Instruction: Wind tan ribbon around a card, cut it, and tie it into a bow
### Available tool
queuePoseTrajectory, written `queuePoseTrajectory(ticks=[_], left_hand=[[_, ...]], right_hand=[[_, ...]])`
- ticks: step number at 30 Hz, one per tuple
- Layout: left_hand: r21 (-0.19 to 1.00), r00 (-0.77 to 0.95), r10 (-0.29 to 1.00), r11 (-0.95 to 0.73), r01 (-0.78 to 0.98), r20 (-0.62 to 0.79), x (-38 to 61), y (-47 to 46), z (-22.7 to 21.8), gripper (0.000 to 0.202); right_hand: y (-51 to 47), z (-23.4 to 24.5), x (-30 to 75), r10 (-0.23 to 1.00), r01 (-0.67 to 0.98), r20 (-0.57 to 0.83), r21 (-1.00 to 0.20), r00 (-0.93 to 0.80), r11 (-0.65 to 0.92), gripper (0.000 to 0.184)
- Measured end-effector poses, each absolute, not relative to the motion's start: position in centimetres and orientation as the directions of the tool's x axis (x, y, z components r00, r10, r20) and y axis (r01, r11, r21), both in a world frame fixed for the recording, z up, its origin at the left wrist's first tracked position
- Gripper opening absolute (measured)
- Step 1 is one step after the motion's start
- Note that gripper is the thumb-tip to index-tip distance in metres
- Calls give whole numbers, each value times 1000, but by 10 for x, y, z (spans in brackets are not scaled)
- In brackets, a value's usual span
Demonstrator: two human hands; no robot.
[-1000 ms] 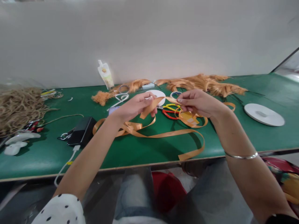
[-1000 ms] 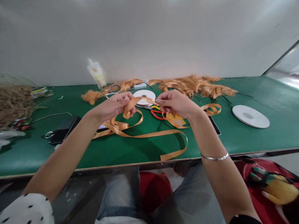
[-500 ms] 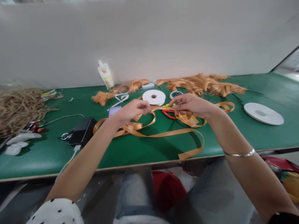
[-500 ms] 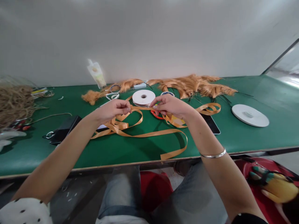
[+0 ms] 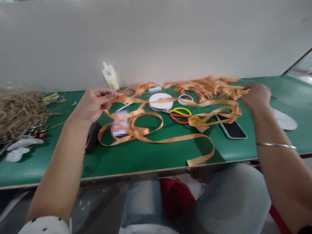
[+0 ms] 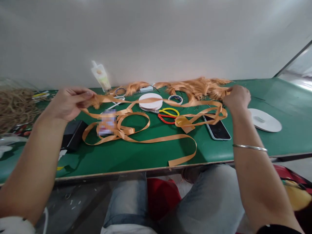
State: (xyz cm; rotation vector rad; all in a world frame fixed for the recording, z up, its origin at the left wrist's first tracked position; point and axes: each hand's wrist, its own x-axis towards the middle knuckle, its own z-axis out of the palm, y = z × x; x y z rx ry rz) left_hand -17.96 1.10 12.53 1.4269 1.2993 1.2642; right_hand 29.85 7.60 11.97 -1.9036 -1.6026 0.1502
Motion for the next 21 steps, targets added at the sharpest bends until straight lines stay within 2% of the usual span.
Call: queuePoseTrajectory(ticks=[1,3,4,5,7,9,10,12,16,18,21], left_hand=[[971,-6,988,-148,188,152,-176,10,124,15],[965,40,985,-172,200,167,-166,7,123,16],[962,54,983,-184,204,176,-160,5,123,18],[959,70,981,-191,210,181,-154,4,123,20],[953,112,978,-199,227,177,-143,1,125,23],[944,169,972,-207,259,166,-136,0,127,24],[937,187,968,-215,275,168,-134,0,128,23],[923,173,966,-237,303,191,-136,2,128,21],[902,39,981,-190,388,191,-163,13,119,12],[875,-49,984,-131,466,173,-181,20,108,10],[765,-243,926,-70,640,288,-204,33,92,14]], right_hand=[[75,120,286,901,836,335,-547,277,-54,17],[67,119,245,948,806,279,-590,156,41,17],[60,118,220,968,769,249,-626,39,130,17],[50,117,192,957,654,238,-700,-166,287,19],[28,115,136,847,439,283,-756,-450,485,27],[9,113,91,751,309,300,-774,-589,552,36],[2,111,76,736,284,297,-785,-608,551,30],[-6,107,62,751,250,211,-858,-626,450,17],[0,100,90,758,87,83,-980,-647,181,25],[8,100,121,779,120,38,-982,-625,145,24],[19,105,170,831,148,1,-984,-557,100,25]])
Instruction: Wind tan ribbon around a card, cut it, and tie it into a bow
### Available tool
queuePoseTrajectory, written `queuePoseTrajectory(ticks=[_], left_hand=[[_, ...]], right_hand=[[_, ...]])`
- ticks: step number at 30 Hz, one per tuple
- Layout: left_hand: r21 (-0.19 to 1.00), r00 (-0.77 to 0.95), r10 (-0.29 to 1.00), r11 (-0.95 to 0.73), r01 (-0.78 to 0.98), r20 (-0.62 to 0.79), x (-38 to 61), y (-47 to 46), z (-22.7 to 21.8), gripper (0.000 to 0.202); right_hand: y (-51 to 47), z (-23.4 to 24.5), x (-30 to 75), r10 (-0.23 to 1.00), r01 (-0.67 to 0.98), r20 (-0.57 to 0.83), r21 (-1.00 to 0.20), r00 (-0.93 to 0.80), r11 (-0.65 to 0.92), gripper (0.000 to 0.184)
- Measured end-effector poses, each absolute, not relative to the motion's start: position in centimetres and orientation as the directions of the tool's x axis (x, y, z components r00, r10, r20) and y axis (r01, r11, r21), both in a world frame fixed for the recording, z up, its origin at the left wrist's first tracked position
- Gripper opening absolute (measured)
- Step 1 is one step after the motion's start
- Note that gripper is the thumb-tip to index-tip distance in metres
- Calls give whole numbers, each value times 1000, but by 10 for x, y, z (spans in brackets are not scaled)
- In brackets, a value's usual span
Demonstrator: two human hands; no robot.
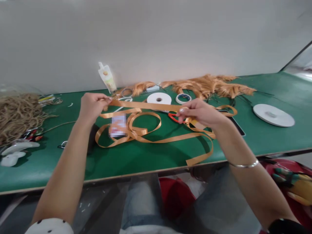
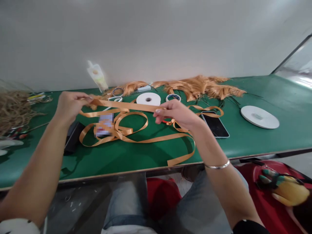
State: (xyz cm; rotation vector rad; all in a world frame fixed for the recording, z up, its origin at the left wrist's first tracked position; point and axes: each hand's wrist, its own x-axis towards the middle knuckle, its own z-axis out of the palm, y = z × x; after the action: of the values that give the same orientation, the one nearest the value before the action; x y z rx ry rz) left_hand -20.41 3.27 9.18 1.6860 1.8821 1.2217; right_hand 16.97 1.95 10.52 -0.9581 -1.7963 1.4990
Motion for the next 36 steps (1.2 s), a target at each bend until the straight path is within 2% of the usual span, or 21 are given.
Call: queuePoseTrajectory(ticks=[2,4,6,7,9,11,12,14,16,19,23,27,32,36], left_hand=[[656,-245,906,-46,754,345,-207,39,86,16],[537,-155,916,-75,840,370,-193,39,86,18],[471,-3,935,-176,865,355,-160,32,91,13],[486,107,940,-262,834,323,-139,26,95,17],[622,368,905,-418,662,216,-91,11,101,38],[773,608,785,-459,438,121,-51,-2,105,48],[832,679,730,-423,359,78,-38,-7,106,48],[911,650,758,-298,285,45,-26,-11,104,44],[946,548,836,-194,258,22,-34,-9,102,36],[961,455,890,-151,232,31,-59,-3,98,26],[966,522,851,-85,244,-57,-69,-3,92,28],[966,566,824,-120,230,-33,-53,-4,88,33],[905,369,929,-171,388,18,-72,2,90,29],[869,80,995,11,494,-58,-129,8,87,19]], right_hand=[[26,111,195,882,109,5,-992,-471,63,25],[28,116,208,912,100,20,-993,-409,66,24],[26,119,206,892,149,10,-985,-452,87,23],[24,120,200,864,186,-3,-977,-504,106,22],[18,121,182,795,254,-31,-954,-606,157,21],[14,122,165,735,286,-55,-939,-676,193,21],[12,122,161,713,294,-66,-934,-698,201,20],[13,122,161,687,311,-85,-926,-722,212,19],[17,121,173,698,327,-97,-923,-709,203,20],[22,118,193,754,326,-109,-934,-647,144,23],[22,117,190,755,366,-149,-922,-638,127,27],[19,117,165,700,461,-204,-865,-684,198,29],[26,118,182,741,488,-199,-851,-641,194,28],[33,124,230,822,489,-195,-865,-536,113,26]])
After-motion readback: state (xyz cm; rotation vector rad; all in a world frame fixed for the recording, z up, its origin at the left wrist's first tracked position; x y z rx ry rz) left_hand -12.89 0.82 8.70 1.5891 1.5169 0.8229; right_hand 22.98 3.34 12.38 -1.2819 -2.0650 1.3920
